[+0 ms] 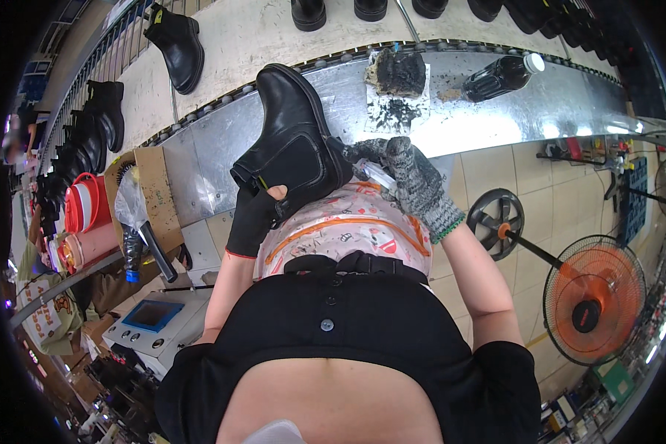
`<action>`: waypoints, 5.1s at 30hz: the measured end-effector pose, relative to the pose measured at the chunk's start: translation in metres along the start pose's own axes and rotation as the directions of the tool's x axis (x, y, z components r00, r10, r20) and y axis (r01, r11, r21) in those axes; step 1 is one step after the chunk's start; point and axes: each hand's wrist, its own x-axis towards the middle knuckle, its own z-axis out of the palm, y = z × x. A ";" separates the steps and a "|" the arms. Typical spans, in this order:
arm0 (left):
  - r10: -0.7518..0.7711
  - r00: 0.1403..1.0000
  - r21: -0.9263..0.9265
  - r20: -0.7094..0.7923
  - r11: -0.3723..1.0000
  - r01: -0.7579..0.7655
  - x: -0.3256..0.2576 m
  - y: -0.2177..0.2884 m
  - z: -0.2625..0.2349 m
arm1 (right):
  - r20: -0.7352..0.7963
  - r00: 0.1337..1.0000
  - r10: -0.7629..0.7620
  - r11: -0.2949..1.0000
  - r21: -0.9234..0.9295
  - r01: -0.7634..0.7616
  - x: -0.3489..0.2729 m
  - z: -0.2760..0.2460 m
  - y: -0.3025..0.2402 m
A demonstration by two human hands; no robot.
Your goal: The person is applying finishing materials or adhesives to the edges and seams of black leather boots on a factory production line.
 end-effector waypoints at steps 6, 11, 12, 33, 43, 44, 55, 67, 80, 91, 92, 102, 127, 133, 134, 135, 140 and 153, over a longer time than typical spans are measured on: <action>-0.056 0.998 -0.125 -0.027 0.991 0.052 0.002 0.004 0.009 | -0.035 0.979 -0.201 0.955 -0.229 0.188 -0.027 -0.011 -0.025; -0.102 0.994 -0.293 -0.044 0.952 0.085 0.009 0.008 0.021 | -0.059 0.995 -0.081 0.993 -0.088 0.076 -0.046 -0.016 -0.049; -0.098 0.994 -0.366 -0.039 0.928 0.077 0.009 0.013 0.026 | -0.061 0.983 -0.171 0.982 -0.093 0.165 -0.049 -0.016 -0.051; -0.135 0.991 -0.666 -0.017 0.740 0.090 0.037 0.056 0.012 | -0.476 0.878 0.045 0.580 0.728 0.365 0.023 0.006 0.025; 0.254 0.964 -0.050 -0.075 0.965 -0.258 0.234 0.093 -0.069 | -0.534 0.813 0.230 0.854 0.512 0.095 0.029 0.013 0.057; 0.218 0.974 0.055 -0.067 0.975 -0.214 0.254 0.104 -0.068 | -0.580 0.780 0.238 0.831 0.536 0.145 0.034 0.010 0.058; 0.825 0.465 0.883 -0.320 0.438 -0.170 0.287 0.118 0.022 | -0.521 0.828 0.206 0.700 0.670 0.247 0.049 0.008 0.105; 0.548 0.832 0.899 0.086 0.317 -0.302 0.324 0.005 0.044 | -0.645 0.745 0.172 0.933 0.349 0.087 0.051 0.018 0.110; 0.576 0.817 0.958 0.009 0.228 -0.172 0.352 -0.001 0.051 | -0.570 0.780 0.258 0.965 0.192 -0.179 0.047 0.005 0.070; 0.679 0.717 0.771 -0.157 0.538 -0.340 0.300 -0.017 0.042 | -0.667 0.733 0.134 0.986 0.165 -0.030 0.052 0.012 0.086; 0.677 0.725 0.725 -0.123 0.560 -0.400 0.284 -0.021 0.041 | -0.693 0.719 0.044 0.998 0.061 -0.003 0.052 0.011 0.089; -0.060 0.998 0.284 0.019 0.958 0.053 0.136 -0.057 0.043 | -0.648 0.756 0.098 0.983 0.181 0.028 0.053 0.007 0.089; 0.090 0.996 0.319 -0.001 0.944 -0.085 0.101 -0.042 -0.015 | -0.549 0.808 0.212 0.842 0.522 0.134 0.051 0.025 0.051; 0.469 0.875 0.216 -0.121 0.872 -0.438 0.152 -0.037 -0.094 | -0.409 0.816 0.407 0.675 0.737 0.033 0.061 0.040 0.063; 0.431 0.878 0.309 -0.210 0.881 -0.359 0.161 -0.023 -0.101 | -0.451 0.803 0.390 0.682 0.727 0.077 0.061 0.039 0.063; 0.410 0.866 0.402 -0.288 0.872 -0.279 0.169 -0.002 -0.105 | -0.470 0.789 0.394 0.673 0.733 0.101 0.060 0.037 0.068; 0.620 0.602 0.690 -0.504 0.708 -0.152 0.236 0.041 -0.189 | -0.568 0.772 0.284 0.818 0.563 0.114 0.062 0.030 0.072; 0.507 0.634 0.782 -0.584 0.560 0.273 0.378 0.125 -0.204 | -0.546 0.723 0.424 0.834 0.546 -0.076 0.066 0.028 0.066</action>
